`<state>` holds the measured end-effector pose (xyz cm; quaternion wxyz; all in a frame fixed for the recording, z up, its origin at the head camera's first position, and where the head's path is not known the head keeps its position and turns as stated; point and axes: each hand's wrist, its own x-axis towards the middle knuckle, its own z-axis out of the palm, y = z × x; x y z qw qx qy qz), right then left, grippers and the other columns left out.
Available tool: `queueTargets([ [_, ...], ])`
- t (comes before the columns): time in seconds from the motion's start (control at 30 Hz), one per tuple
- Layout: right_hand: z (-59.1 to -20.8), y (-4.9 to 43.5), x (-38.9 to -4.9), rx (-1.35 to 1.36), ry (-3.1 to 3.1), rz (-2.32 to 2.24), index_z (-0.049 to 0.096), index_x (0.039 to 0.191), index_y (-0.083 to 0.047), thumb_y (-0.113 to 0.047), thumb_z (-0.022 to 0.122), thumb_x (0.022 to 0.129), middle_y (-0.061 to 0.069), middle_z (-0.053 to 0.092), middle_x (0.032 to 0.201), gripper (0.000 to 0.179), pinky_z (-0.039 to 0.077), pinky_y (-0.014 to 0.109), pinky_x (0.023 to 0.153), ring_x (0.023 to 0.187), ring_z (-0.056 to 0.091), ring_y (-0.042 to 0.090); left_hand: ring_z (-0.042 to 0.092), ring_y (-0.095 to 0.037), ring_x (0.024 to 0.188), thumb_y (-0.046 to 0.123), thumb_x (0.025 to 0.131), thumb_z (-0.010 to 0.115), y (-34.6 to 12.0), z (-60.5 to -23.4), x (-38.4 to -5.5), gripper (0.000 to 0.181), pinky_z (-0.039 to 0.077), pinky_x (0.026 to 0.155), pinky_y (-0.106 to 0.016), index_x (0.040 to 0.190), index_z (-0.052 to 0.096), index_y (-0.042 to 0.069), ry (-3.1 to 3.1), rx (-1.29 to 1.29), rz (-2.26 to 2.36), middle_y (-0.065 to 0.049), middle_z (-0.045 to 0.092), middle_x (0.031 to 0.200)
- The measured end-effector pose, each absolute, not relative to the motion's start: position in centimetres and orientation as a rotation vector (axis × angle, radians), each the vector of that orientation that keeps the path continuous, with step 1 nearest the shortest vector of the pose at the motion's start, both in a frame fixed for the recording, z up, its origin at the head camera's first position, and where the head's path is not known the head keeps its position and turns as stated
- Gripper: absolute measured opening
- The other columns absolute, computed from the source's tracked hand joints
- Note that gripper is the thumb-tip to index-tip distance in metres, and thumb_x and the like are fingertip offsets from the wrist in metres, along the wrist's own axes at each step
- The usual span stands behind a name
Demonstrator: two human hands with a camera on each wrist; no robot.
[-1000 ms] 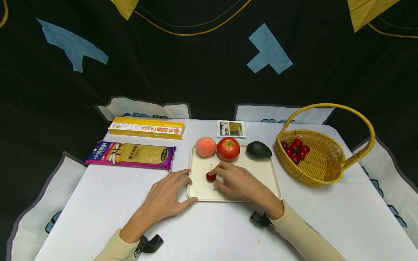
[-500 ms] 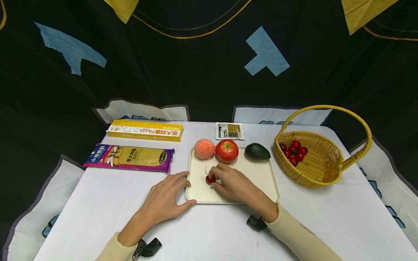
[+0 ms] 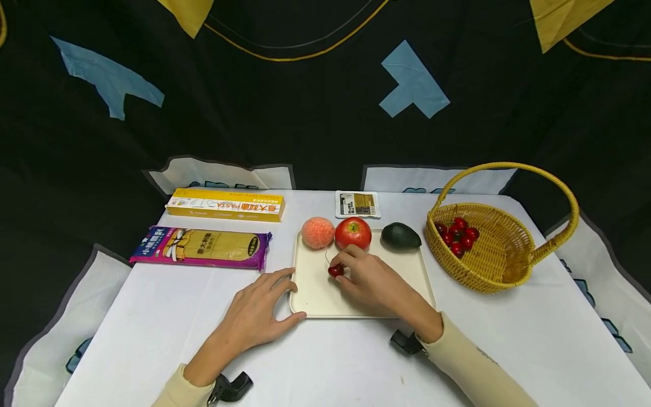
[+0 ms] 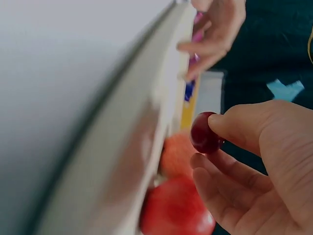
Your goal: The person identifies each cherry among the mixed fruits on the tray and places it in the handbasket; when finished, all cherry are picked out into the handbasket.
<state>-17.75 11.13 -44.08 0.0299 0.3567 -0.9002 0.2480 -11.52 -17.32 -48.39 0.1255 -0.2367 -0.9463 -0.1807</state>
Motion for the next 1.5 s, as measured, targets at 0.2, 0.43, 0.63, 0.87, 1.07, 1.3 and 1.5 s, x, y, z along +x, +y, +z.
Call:
queueTargets([
  [0.2,-42.6,13.8,-19.0,1.067,-2.668,0.813,0.073,0.118,-0.011,-0.005,0.084,0.090,0.009,0.069,0.116,0.030,0.062,0.033,0.078,0.093,0.073,0.024,0.063,-0.027,0.133,0.063,0.085,0.083,-17.2,-48.4,-11.6,0.048,0.062,0.084,-0.050,0.111,0.071,0.024,-2.762,-0.688,-0.529,0.000,0.061,0.154],
  [0.43,-41.7,17.3,-19.8,0.951,-2.615,0.811,0.074,0.118,-0.008,-0.004,0.083,0.091,0.010,0.071,0.113,0.028,0.063,0.039,0.078,0.090,0.071,0.025,0.063,-0.027,0.133,0.062,0.085,0.083,-17.3,-48.5,-11.4,0.048,0.061,0.085,-0.050,0.111,0.071,0.024,-2.766,-0.681,-0.520,0.000,0.061,0.153],
  [0.63,-41.3,20.3,-20.1,0.850,-2.622,0.791,0.074,0.117,-0.007,-0.003,0.084,0.090,0.012,0.070,0.113,0.029,0.064,0.043,0.079,0.092,0.072,0.026,0.063,-0.026,0.134,0.063,0.084,0.083,-17.3,-48.6,-11.3,0.047,0.061,0.085,-0.051,0.110,0.071,0.025,-2.764,-0.668,-0.518,0.001,0.061,0.153],
  [0.87,-41.1,24.0,-20.3,0.732,-2.579,0.699,0.075,0.113,-0.005,0.002,0.084,0.087,0.012,0.068,0.107,0.029,0.058,0.040,0.070,0.082,0.066,0.026,0.063,-0.026,0.134,0.063,0.085,0.082,-17.2,-48.7,-11.4,0.047,0.061,0.084,-0.051,0.110,0.071,0.025,-2.768,-0.665,-0.519,0.001,0.061,0.154],
  [1.07,-41.4,26.8,-20.0,0.656,-2.532,0.701,0.075,0.114,-0.004,0.005,0.085,0.084,0.013,0.070,0.111,0.032,0.061,0.042,0.070,0.084,0.069,0.025,0.063,-0.027,0.134,0.064,0.085,0.082,-17.2,-48.5,-11.5,0.048,0.062,0.084,-0.051,0.111,0.071,0.025,-2.769,-0.671,-0.517,0.000,0.061,0.154],
  [1.3,-41.7,29.2,-20.1,0.589,-2.543,0.718,0.074,0.114,-0.001,0.006,0.084,0.085,0.016,0.069,0.109,0.032,0.056,0.017,0.071,0.083,0.073,0.027,0.063,-0.027,0.134,0.063,0.085,0.082,-17.3,-48.4,-11.5,0.047,0.061,0.085,-0.052,0.111,0.072,0.025,-2.777,-0.662,-0.507,0.000,0.061,0.154],
  [1.5,-42.0,30.9,-20.4,0.522,-2.593,0.652,0.074,0.116,-0.001,0.001,0.084,0.087,0.020,0.069,0.117,0.031,0.059,0.035,0.071,0.088,0.070,0.031,0.063,-0.028,0.134,0.063,0.084,0.083,-17.3,-48.4,-11.5,0.048,0.061,0.085,-0.052,0.111,0.072,0.025,-2.776,-0.666,-0.516,0.000,0.061,0.154],
])
